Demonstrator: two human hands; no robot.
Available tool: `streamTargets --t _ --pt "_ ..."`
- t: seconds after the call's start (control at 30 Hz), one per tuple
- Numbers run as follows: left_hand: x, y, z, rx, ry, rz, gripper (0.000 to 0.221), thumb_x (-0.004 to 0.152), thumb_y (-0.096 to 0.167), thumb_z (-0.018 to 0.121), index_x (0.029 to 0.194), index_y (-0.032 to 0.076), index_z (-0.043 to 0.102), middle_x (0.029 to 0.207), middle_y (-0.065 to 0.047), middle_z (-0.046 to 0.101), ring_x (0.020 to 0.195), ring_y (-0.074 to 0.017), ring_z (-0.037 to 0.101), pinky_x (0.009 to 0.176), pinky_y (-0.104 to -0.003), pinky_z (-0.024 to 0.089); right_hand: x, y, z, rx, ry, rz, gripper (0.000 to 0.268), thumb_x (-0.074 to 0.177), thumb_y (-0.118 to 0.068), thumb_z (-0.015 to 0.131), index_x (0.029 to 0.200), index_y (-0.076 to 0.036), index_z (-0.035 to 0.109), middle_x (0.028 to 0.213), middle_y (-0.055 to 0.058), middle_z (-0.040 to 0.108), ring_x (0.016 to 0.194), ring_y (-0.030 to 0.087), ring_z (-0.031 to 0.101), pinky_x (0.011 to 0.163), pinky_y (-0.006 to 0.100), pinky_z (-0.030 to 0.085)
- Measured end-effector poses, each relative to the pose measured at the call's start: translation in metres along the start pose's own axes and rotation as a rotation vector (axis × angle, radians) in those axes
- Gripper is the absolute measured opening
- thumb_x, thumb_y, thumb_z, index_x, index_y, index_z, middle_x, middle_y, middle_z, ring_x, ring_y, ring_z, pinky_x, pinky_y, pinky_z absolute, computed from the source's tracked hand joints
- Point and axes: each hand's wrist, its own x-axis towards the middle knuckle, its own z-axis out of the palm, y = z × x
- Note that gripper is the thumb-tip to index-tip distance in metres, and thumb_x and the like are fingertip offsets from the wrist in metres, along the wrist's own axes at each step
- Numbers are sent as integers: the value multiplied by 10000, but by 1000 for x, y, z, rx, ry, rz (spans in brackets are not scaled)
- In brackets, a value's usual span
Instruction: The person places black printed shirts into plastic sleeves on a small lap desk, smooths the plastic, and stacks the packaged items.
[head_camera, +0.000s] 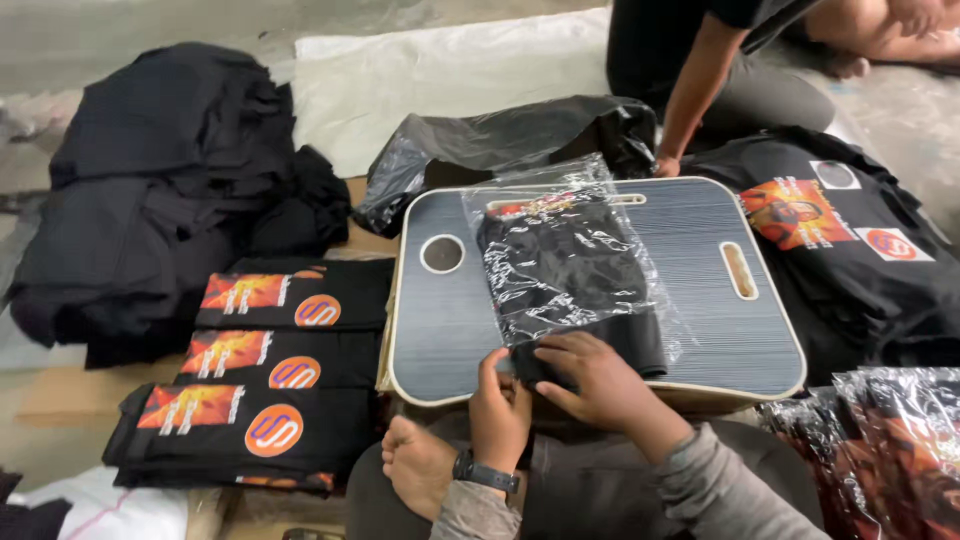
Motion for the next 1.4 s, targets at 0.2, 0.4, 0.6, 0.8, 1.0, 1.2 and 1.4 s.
streamTargets --t 0.2,0.4,0.6,0.8,1.0,1.2,1.4 --pt "-1 -2 1 -106 145 -41 346 961 74 666 1280 201 709 826 -30 761 671 -217 744 700 -385 608 -34 40 34 -635 -55 63 1231 771 -832 870 1777 -325 375 1783 119 403 1623 469 345 1327 629 227" --pt "2 -12 9 31 139 -38 243 996 181 716 1219 217 627 1019 -131 843 816 -365 849 640 -484 668 3 -15 0 -479 -486 423 1001 894 -385 747 1796 -451 318 1844 62 338 1721 436 243 1399 644 180" --pt "1 -13 10 43 193 -27 172 983 124 679 1123 212 633 958 -133 858 817 -383 841 656 -473 662 -1 14 28 -511 -315 261 780 852 -363 752 1619 -408 617 1768 -16 502 1686 340 375 1408 543 253" --pt "3 -6 5 75 195 40 160 1002 98 674 1130 189 646 955 -143 821 830 -414 817 667 -496 673 7 37 4 39 -274 237 645 861 -178 740 1498 -268 787 1661 107 668 1529 491 563 1305 731 356" --pt "1 -1 1 215 272 239 130 950 141 705 1040 222 659 854 -67 737 772 -340 781 670 -434 650 12 28 2 183 -54 578 415 1023 -319 737 1431 -299 814 1541 -8 766 1482 277 653 1301 507 475" --pt "-15 -1 2 617 206 340 184 888 114 750 1065 143 790 976 -42 619 640 -297 713 534 -410 609 9 33 7 150 -35 341 545 906 -143 764 1425 -301 817 1603 34 720 1541 380 587 1288 586 475" --pt "-58 44 21 832 204 513 424 754 359 784 1123 149 804 1437 -162 681 1303 -415 608 945 -624 478 8 40 12 -49 -92 296 700 939 -144 602 1596 -380 660 1875 48 332 1741 455 177 1367 674 133"
